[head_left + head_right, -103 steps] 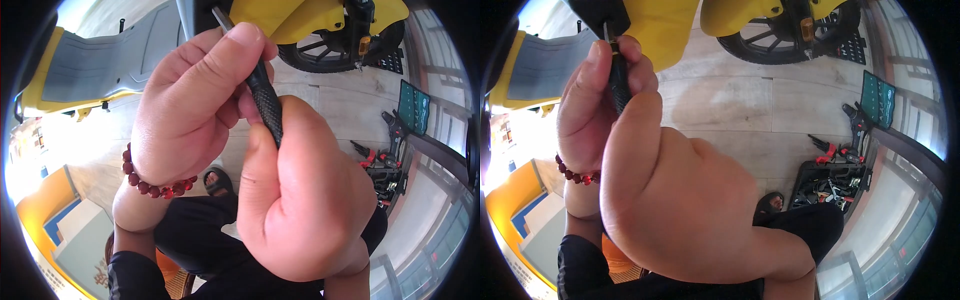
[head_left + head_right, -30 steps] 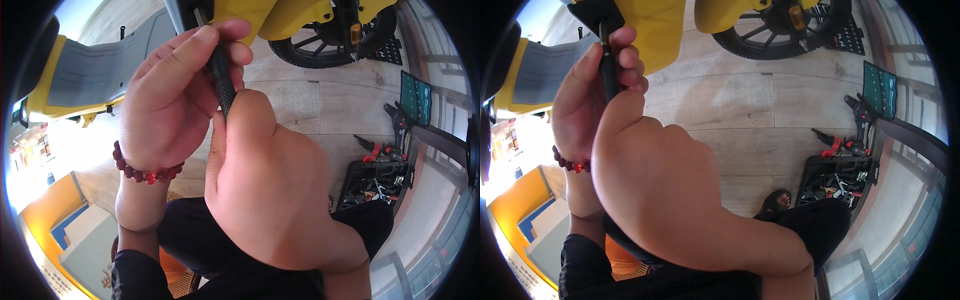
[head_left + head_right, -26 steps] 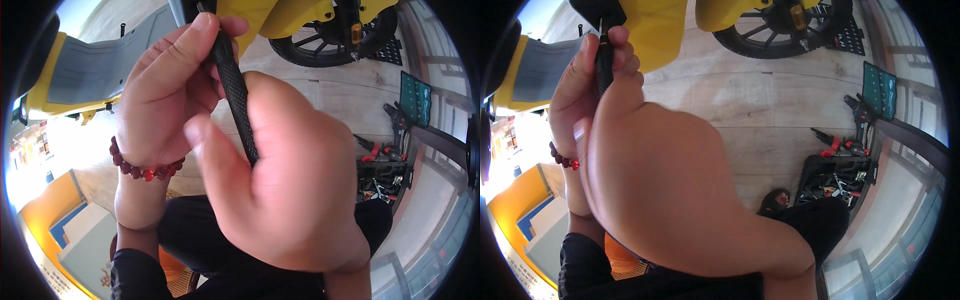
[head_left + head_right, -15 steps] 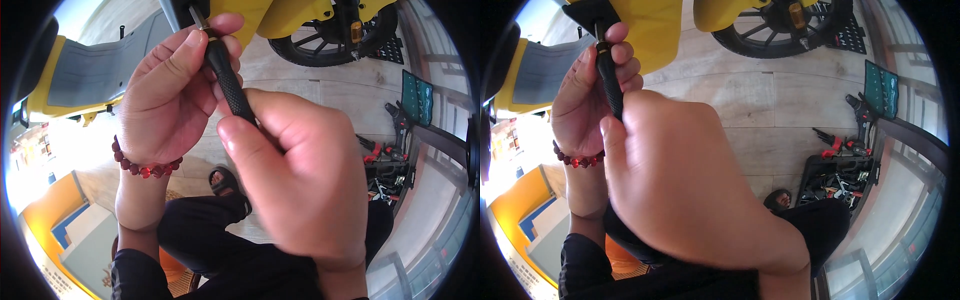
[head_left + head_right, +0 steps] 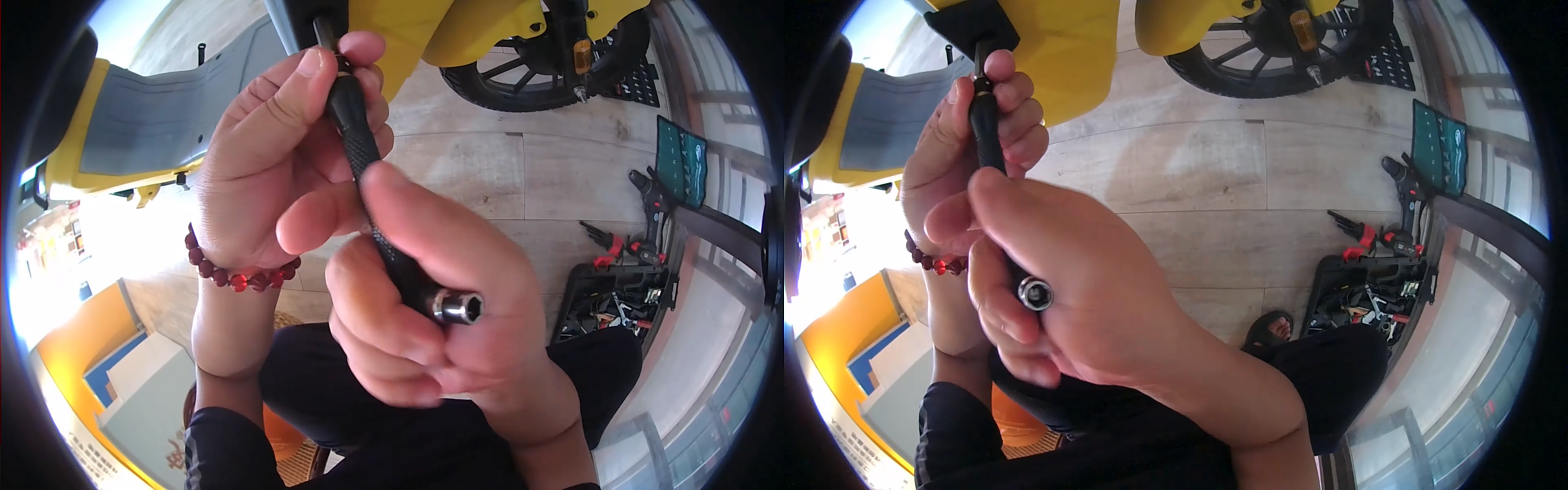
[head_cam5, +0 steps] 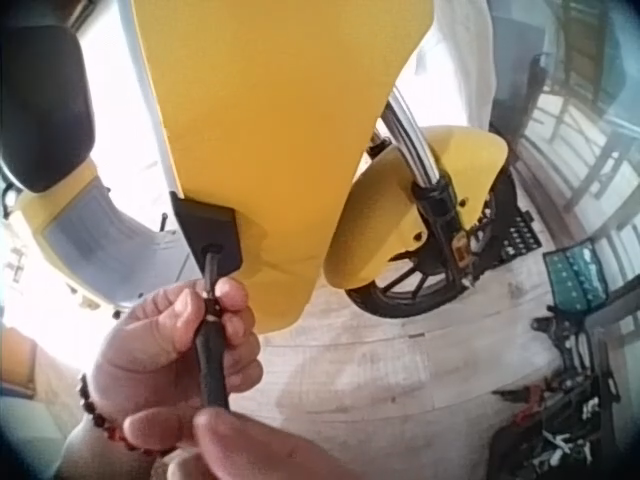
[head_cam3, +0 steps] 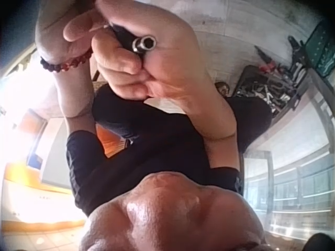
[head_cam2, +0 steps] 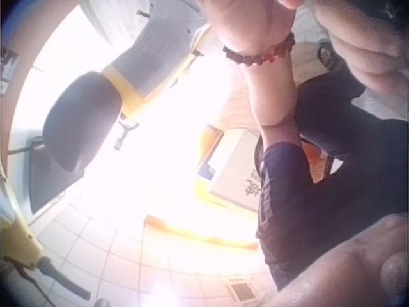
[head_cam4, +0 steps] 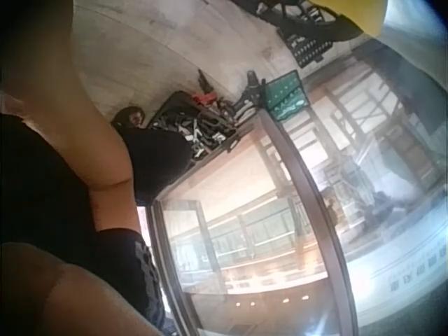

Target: The recorder uses a screwdriver to loosen and tighten screws on various parts of a yellow electric scooter's frame.

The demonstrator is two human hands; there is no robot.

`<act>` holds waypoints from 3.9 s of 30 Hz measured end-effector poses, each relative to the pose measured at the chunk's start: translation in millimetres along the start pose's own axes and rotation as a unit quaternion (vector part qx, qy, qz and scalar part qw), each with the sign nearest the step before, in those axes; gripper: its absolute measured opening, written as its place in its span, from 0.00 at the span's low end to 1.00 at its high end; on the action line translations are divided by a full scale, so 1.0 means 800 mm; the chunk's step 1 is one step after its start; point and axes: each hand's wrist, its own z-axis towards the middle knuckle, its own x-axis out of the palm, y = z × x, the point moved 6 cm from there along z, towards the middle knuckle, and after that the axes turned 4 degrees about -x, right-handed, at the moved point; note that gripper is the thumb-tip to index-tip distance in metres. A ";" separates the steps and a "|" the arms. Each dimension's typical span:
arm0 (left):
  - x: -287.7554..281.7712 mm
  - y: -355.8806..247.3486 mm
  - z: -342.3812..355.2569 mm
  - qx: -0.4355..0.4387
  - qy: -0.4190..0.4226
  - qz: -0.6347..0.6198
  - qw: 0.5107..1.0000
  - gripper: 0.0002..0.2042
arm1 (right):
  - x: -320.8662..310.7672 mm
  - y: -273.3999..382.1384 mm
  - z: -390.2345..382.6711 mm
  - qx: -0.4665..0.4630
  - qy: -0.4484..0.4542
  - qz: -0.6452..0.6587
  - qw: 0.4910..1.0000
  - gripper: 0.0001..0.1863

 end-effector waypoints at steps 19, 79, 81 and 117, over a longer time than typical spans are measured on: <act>-0.003 0.005 0.000 -0.019 0.025 0.009 0.999 0.17 | -0.003 0.009 -0.011 -0.089 -0.204 -0.321 0.921 0.11; -0.010 0.002 -0.009 0.007 0.023 0.021 0.999 0.14 | -0.004 0.003 -0.008 -0.095 -0.155 -0.375 0.909 0.15; -0.009 0.001 -0.011 -0.010 0.033 0.016 0.999 0.14 | 0.005 0.020 -0.012 -0.235 -0.211 -0.674 0.668 0.11; 0.008 -0.008 -0.007 0.018 0.004 0.064 0.998 0.14 | -0.013 0.018 -0.033 -0.193 -0.145 -0.247 0.938 0.17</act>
